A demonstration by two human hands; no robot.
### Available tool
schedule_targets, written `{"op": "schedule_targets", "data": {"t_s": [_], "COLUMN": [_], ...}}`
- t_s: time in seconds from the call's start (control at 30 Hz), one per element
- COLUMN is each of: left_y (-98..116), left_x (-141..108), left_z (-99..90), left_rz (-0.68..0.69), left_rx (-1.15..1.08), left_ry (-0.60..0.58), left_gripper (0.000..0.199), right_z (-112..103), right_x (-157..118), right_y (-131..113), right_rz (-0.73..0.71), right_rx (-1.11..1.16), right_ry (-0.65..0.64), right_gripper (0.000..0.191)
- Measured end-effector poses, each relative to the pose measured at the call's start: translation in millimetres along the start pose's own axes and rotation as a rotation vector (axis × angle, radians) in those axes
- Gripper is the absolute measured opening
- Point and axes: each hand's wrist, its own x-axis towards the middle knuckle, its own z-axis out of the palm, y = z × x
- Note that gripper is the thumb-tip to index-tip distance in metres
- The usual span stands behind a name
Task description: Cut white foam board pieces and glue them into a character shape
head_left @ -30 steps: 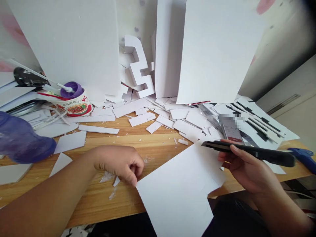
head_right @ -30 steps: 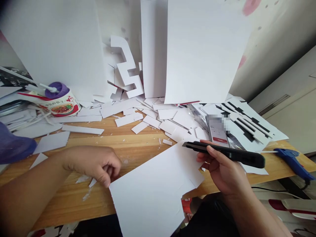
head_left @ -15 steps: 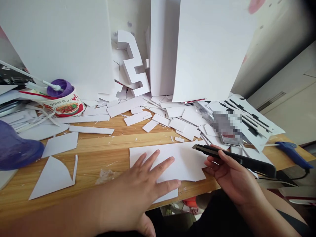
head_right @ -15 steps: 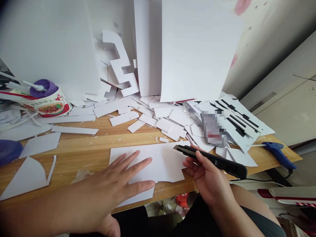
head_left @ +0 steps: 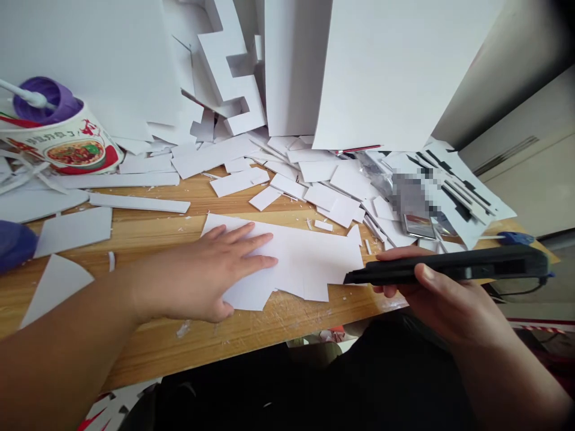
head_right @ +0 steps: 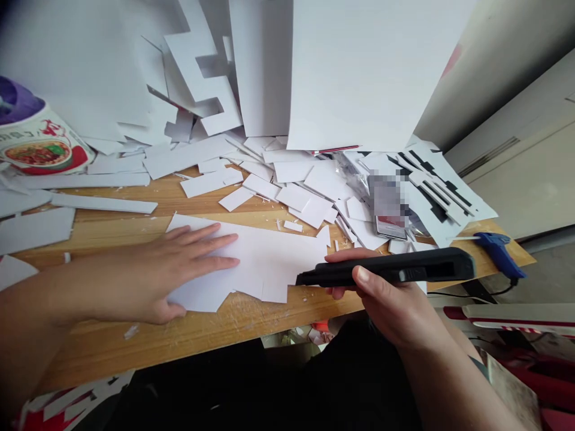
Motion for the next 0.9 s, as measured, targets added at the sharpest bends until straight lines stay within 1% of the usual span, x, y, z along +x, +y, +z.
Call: {"op": "schedule_targets", "data": {"t_s": [0.03,0.1,0.17,0.2,0.27,0.3,0.33,0.4,0.53,0.77,0.9], "left_y": [-3,-8,-11,-11,-10,-9,-8,-7,-10,-15,-12], "left_x": [-1,-1,2,5,11,14,16,19,20,23,23], "left_z": [-1.5,-3.2,-3.7,-3.6,-3.0,-2.5,-2.1,-1.4,0.6,4.8,3.4], "left_rz": [0.013,0.045,0.051,0.035,-0.017,-0.035,-0.045,-0.042,-0.044,-0.013,-0.019], "left_rx": [0.001,0.006,0.013,0.015,0.016,0.019,0.025,0.04,0.038,0.053,-0.017], "left_ry": [0.002,0.001,0.01,0.033,0.101,0.128,0.142,0.133,0.118,0.128,0.133], "left_gripper": [0.082,0.079,0.075,0.073,0.073,0.074,0.076,0.078,0.077,0.076,0.073], "right_z": [1,7,19,27,44,52,58,68,74,75,73], "right_x": [2,8,19,25,39,45,51,60,70,71,69], "right_y": [-2,-9,-15,-17,-16,-13,-7,5,24,29,31], "right_rz": [-0.028,-0.087,-0.17,-0.218,-0.281,-0.301,-0.31,-0.319,-0.291,-0.286,-0.283], "right_rx": [-0.035,-0.178,-0.364,-0.429,-0.467,-0.461,-0.456,-0.45,-0.448,-0.401,-0.419], "right_ry": [-0.019,-0.107,-0.235,-0.305,-0.43,-0.463,-0.48,-0.472,-0.402,-0.456,-0.475], "right_gripper": [0.03,0.029,0.027,0.027,0.028,0.028,0.027,0.025,0.023,0.021,0.023]}}
